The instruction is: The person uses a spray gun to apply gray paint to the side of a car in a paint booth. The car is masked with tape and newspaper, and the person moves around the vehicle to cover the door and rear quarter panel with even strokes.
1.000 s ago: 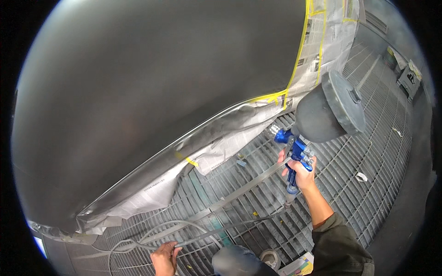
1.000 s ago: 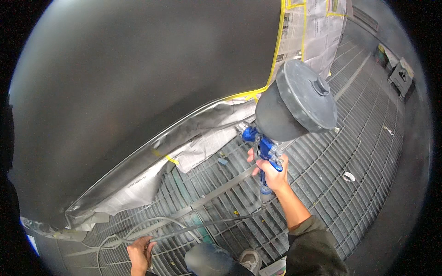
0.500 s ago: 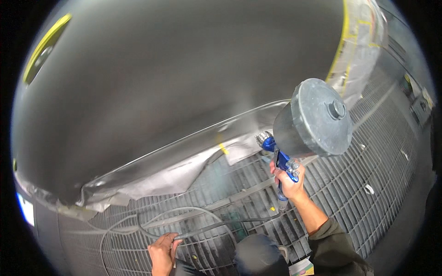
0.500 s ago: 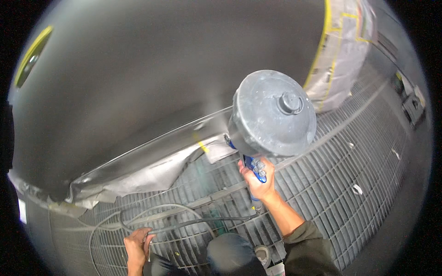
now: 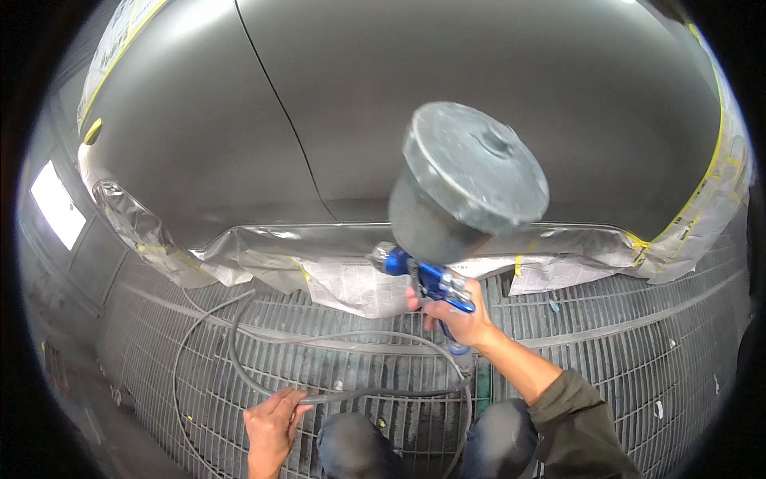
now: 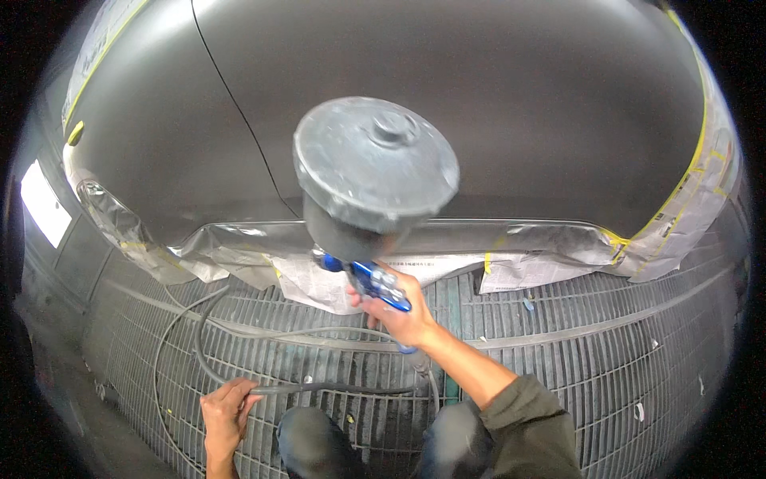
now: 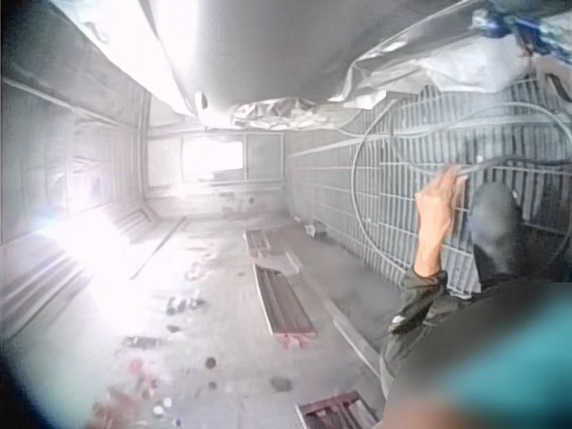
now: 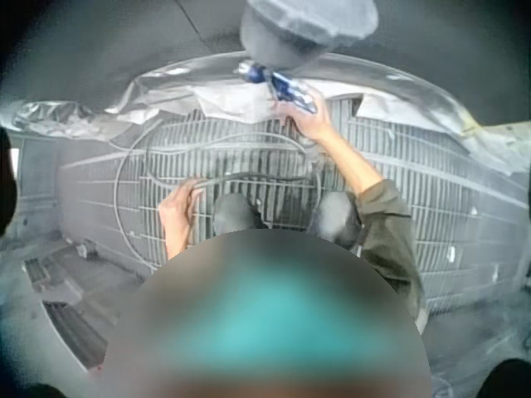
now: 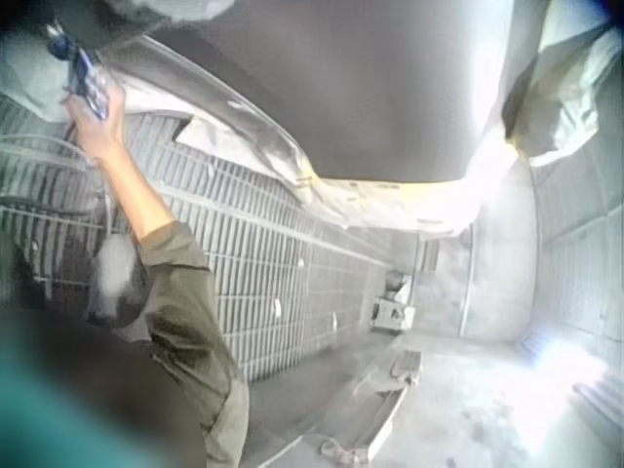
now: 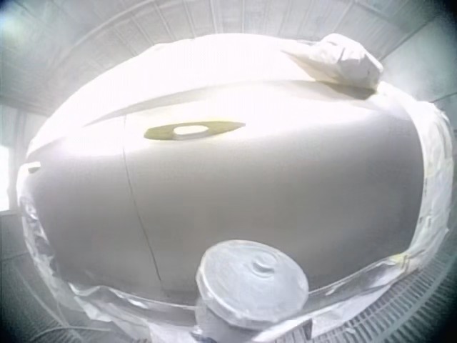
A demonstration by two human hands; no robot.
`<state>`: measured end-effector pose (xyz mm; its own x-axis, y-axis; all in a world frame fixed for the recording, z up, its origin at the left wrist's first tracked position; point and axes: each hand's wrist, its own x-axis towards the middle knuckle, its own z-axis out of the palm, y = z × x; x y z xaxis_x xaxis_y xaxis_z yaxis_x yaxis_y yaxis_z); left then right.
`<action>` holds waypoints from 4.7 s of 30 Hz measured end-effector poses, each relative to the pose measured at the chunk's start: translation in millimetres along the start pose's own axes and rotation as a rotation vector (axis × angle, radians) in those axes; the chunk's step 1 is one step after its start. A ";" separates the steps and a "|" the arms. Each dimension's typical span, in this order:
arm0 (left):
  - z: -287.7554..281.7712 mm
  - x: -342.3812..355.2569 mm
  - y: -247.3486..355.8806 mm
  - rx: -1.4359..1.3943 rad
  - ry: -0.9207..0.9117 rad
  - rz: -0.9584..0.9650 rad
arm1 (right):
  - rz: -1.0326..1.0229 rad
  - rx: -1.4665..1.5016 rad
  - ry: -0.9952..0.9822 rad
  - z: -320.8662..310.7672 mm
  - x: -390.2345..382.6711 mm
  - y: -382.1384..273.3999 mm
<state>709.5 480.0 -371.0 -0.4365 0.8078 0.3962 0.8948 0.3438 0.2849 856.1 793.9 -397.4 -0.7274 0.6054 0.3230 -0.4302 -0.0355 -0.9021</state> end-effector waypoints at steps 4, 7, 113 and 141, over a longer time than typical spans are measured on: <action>-2.3 2.6 -3.9 -0.005 0.050 0.030 | 0.041 -0.138 0.040 -17.5 9.9 -11.6; 10.3 14.7 12.2 -0.060 0.028 0.051 | 0.011 -0.124 0.228 -54.9 -16.1 -37.8; -75.2 -29.7 -33.6 0.004 -0.092 -0.186 | -0.104 -0.171 -0.064 94.9 111.4 -142.1; 75.5 52.1 200.0 -0.040 -0.367 0.081 | -0.451 -0.139 0.941 -332.0 -189.6 -243.4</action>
<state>872.7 627.0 -359.2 -0.2949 0.9520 0.0816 0.9176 0.2584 0.3019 1276.2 951.9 -334.1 0.2189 0.9153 0.3383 -0.4496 0.4023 -0.7975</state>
